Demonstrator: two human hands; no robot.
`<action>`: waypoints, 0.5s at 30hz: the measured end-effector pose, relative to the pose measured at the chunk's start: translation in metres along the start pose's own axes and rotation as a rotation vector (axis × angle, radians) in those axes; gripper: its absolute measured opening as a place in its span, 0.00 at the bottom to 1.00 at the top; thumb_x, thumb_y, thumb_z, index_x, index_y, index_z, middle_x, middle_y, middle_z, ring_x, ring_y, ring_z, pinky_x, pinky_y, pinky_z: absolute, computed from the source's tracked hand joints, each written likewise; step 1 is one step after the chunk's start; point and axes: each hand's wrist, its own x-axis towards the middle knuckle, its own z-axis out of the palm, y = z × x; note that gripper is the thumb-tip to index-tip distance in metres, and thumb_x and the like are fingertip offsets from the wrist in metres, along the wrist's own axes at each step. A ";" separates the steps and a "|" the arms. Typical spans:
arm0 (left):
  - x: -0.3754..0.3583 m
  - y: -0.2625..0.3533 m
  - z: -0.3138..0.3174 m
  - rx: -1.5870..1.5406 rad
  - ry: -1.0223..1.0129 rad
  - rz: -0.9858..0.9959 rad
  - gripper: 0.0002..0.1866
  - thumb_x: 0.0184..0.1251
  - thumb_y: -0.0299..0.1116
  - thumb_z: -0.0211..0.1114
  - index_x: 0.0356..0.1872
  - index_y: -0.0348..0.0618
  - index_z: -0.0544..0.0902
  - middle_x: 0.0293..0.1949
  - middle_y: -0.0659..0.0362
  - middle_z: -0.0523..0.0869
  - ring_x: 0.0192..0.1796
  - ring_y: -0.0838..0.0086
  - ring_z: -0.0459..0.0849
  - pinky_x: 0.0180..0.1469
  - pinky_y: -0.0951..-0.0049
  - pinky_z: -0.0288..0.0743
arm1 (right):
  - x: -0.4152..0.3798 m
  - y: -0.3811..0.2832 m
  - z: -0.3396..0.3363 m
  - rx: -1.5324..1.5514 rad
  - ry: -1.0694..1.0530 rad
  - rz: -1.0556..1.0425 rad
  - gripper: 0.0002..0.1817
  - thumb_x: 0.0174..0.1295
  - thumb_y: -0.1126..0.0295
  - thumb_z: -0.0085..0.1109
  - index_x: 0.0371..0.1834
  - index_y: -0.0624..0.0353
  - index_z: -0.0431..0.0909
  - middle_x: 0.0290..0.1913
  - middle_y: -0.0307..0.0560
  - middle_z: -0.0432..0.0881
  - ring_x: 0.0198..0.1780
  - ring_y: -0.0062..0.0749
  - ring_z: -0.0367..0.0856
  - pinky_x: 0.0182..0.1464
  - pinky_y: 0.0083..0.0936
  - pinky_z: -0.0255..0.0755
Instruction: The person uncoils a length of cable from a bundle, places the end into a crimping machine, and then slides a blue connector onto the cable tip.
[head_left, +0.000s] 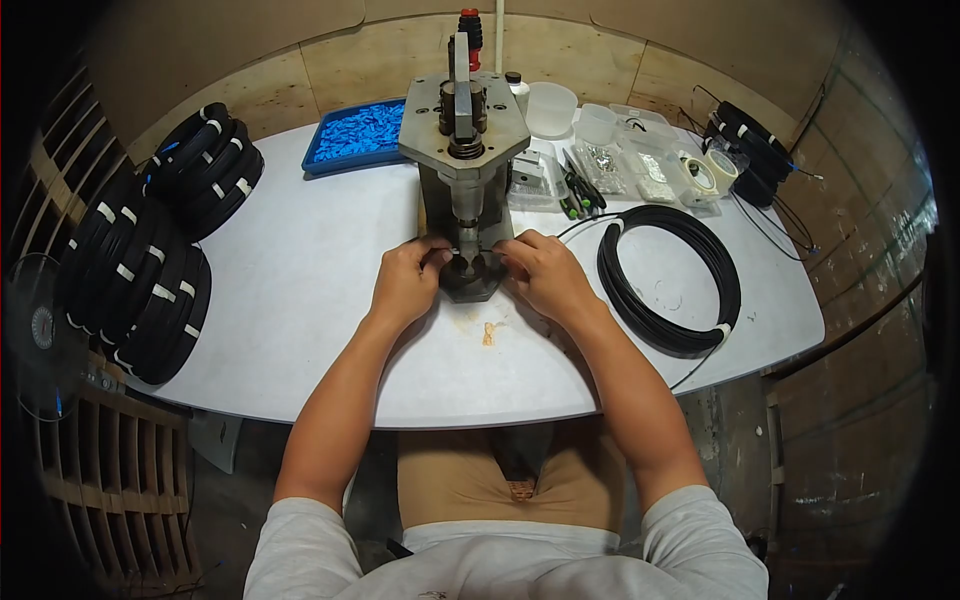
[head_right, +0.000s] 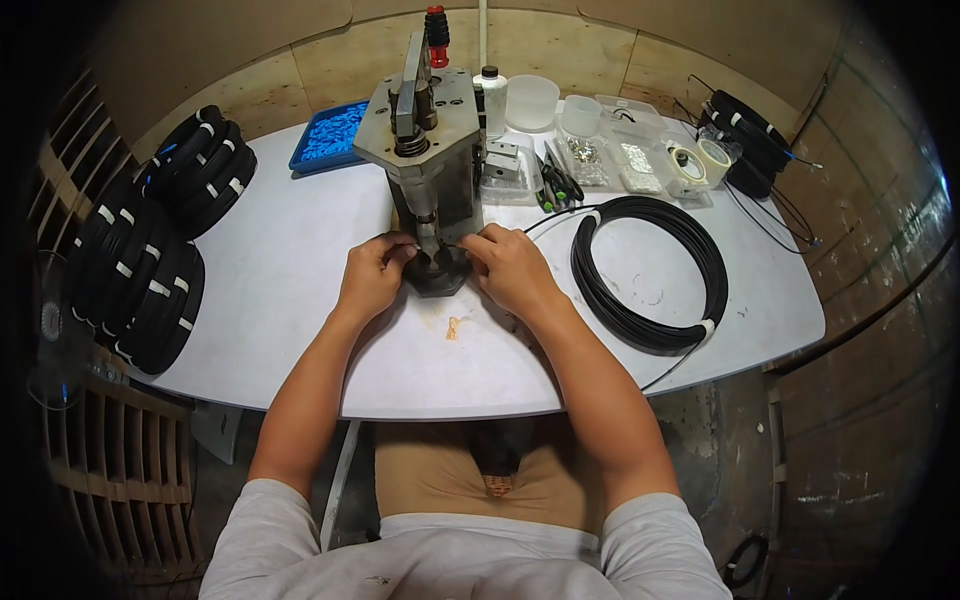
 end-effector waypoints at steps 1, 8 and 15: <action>0.000 0.000 0.000 -0.005 -0.006 -0.012 0.09 0.67 0.28 0.63 0.43 0.39 0.88 0.35 0.46 0.89 0.36 0.55 0.88 0.43 0.64 0.79 | 0.000 0.000 0.000 -0.001 0.004 -0.004 0.16 0.53 0.78 0.65 0.46 0.54 0.84 0.38 0.48 0.82 0.39 0.47 0.82 0.44 0.38 0.77; 0.000 -0.001 0.001 -0.016 -0.006 -0.026 0.09 0.67 0.28 0.63 0.43 0.40 0.88 0.35 0.47 0.89 0.37 0.56 0.88 0.43 0.64 0.79 | 0.000 -0.002 -0.002 0.008 0.004 -0.007 0.15 0.54 0.78 0.65 0.46 0.54 0.84 0.38 0.48 0.82 0.39 0.48 0.82 0.44 0.38 0.77; 0.000 0.000 0.000 -0.013 -0.009 -0.028 0.08 0.67 0.28 0.63 0.43 0.40 0.88 0.35 0.47 0.89 0.36 0.56 0.88 0.42 0.64 0.79 | 0.000 -0.002 -0.003 0.013 -0.006 0.004 0.15 0.55 0.77 0.65 0.46 0.54 0.84 0.38 0.48 0.82 0.40 0.48 0.82 0.44 0.38 0.78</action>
